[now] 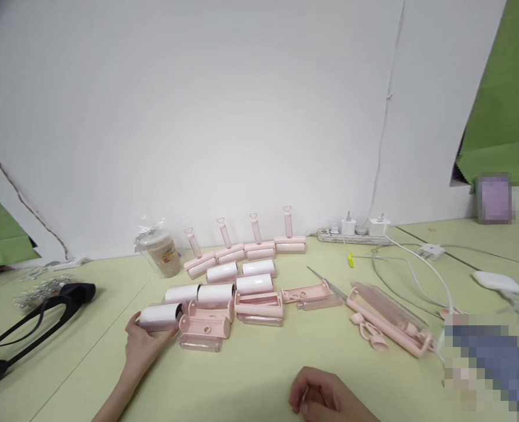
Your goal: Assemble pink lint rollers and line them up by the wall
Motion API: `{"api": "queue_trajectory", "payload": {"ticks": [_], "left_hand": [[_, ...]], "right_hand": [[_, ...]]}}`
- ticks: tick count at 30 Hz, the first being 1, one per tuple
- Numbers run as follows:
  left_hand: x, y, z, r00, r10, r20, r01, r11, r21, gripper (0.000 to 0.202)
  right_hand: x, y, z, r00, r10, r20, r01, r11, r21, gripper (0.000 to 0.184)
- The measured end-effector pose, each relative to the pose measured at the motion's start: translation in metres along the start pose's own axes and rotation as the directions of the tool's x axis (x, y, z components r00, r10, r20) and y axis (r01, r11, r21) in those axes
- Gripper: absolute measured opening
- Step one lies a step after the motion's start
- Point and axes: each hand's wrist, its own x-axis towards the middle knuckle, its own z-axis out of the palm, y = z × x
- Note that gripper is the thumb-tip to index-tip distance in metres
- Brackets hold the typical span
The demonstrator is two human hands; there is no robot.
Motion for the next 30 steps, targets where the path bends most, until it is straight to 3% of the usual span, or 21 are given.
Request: {"api": "queue_trajectory", "payload": {"ticks": [3, 7, 9, 11, 13, 15, 17, 18, 20, 21, 22, 24, 26, 27, 30], "left_hand": [[-0.002, 0.005, -0.012, 0.998, -0.006, -0.059, 0.001, 0.995, -0.097, 0.091], [-0.017, 0.014, -0.03, 0.959, 0.203, -0.196, -0.241, 0.951, -0.194, 0.082], [-0.033, 0.031, -0.037, 0.912, 0.378, -0.162, -0.406, 0.888, -0.215, 0.081], [-0.056, 0.06, -0.041, 0.842, 0.539, -0.016, -0.525, 0.812, -0.254, 0.081], [-0.08, 0.097, -0.041, 0.729, 0.653, 0.204, -0.578, 0.748, -0.327, 0.089], [-0.101, 0.135, -0.037, 0.537, 0.735, 0.415, -0.638, 0.675, -0.37, 0.098], [-0.117, 0.168, -0.029, 0.314, 0.794, 0.521, -0.716, 0.559, -0.419, 0.1], [-0.122, 0.181, -0.024, 0.23, 0.812, 0.536, -0.745, 0.501, -0.44, 0.102], [-0.13, 0.202, -0.014, 0.128, 0.832, 0.54, -0.757, 0.433, -0.488, 0.104], [-0.131, 0.209, -0.009, 0.115, 0.836, 0.536, -0.739, 0.433, -0.516, 0.104], [-0.132, 0.213, -0.004, 0.129, 0.833, 0.539, -0.708, 0.458, -0.538, 0.101], [-0.132, 0.218, 0.004, 0.214, 0.797, 0.564, -0.614, 0.559, -0.557, 0.091], [-0.13, 0.218, 0.012, 0.327, 0.718, 0.615, -0.484, 0.686, -0.544, 0.074], [-0.129, 0.217, 0.015, 0.364, 0.669, 0.648, -0.416, 0.739, -0.529, 0.066], [-0.125, 0.216, 0.024, 0.378, 0.568, 0.731, -0.266, 0.823, -0.502, 0.046]], "right_hand": [[-0.003, -0.005, 0.003, 1.0, -0.01, -0.025, 0.01, 1.0, 0.003, 0.011], [-0.006, -0.01, 0.003, 0.999, -0.007, -0.035, 0.006, 1.0, -0.009, 0.017], [-0.005, -0.012, 0.002, 0.999, -0.022, -0.045, 0.022, 1.0, 0.002, 0.022], [-0.003, -0.013, 0.002, 0.998, -0.033, -0.056, 0.037, 0.997, 0.063, 0.033], [-0.001, -0.016, 0.003, 0.998, -0.02, -0.062, 0.031, 0.984, 0.174, 0.044], [-0.002, -0.021, 0.006, 0.999, 0.0, -0.048, 0.015, 0.946, 0.324, 0.05], [-0.005, -0.028, 0.011, 1.0, 0.026, -0.012, -0.017, 0.881, 0.473, 0.05], [-0.006, -0.031, 0.013, 0.999, 0.042, 0.001, -0.036, 0.843, 0.536, 0.049], [-0.009, -0.035, 0.014, 0.995, 0.099, 0.014, -0.085, 0.765, 0.638, 0.043], [-0.01, -0.035, 0.013, 0.99, 0.144, 0.006, -0.109, 0.726, 0.679, 0.039], [-0.01, -0.034, 0.012, 0.982, 0.189, -0.006, -0.128, 0.683, 0.719, 0.036], [-0.009, -0.03, 0.006, 0.966, 0.257, -0.018, -0.148, 0.61, 0.779, 0.032], [-0.007, -0.026, 0.001, 0.962, 0.271, -0.011, -0.151, 0.568, 0.809, 0.033], [-0.007, -0.025, -0.001, 0.965, 0.263, 0.0, -0.15, 0.552, 0.82, 0.034], [-0.007, -0.028, -0.001, 0.963, 0.262, 0.061, -0.188, 0.494, 0.849, 0.042]]}}
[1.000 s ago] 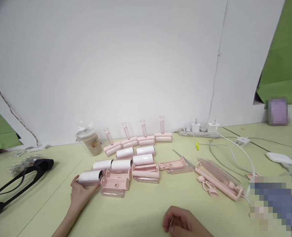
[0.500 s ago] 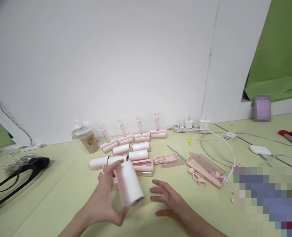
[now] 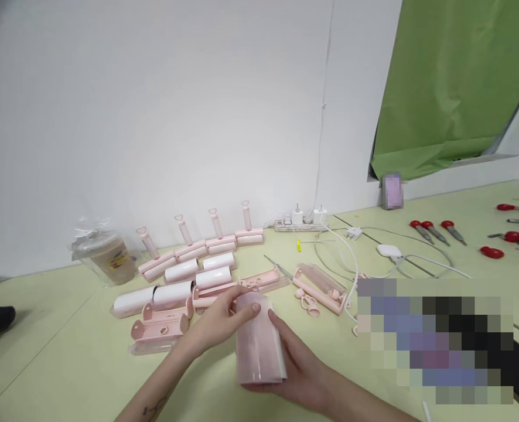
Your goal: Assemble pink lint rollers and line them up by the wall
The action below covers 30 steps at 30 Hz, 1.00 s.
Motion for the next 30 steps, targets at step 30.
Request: {"api": "queue_trajectory", "payload": {"ticks": [30], "left_hand": [[-0.038, -0.099, 0.006, 0.874, 0.346, -0.34, -0.238, 0.916, 0.321, 0.033]], "right_hand": [[-0.017, -0.023, 0.019, 0.953, -0.281, -0.111, 0.279, 0.96, -0.038, 0.029]]}}
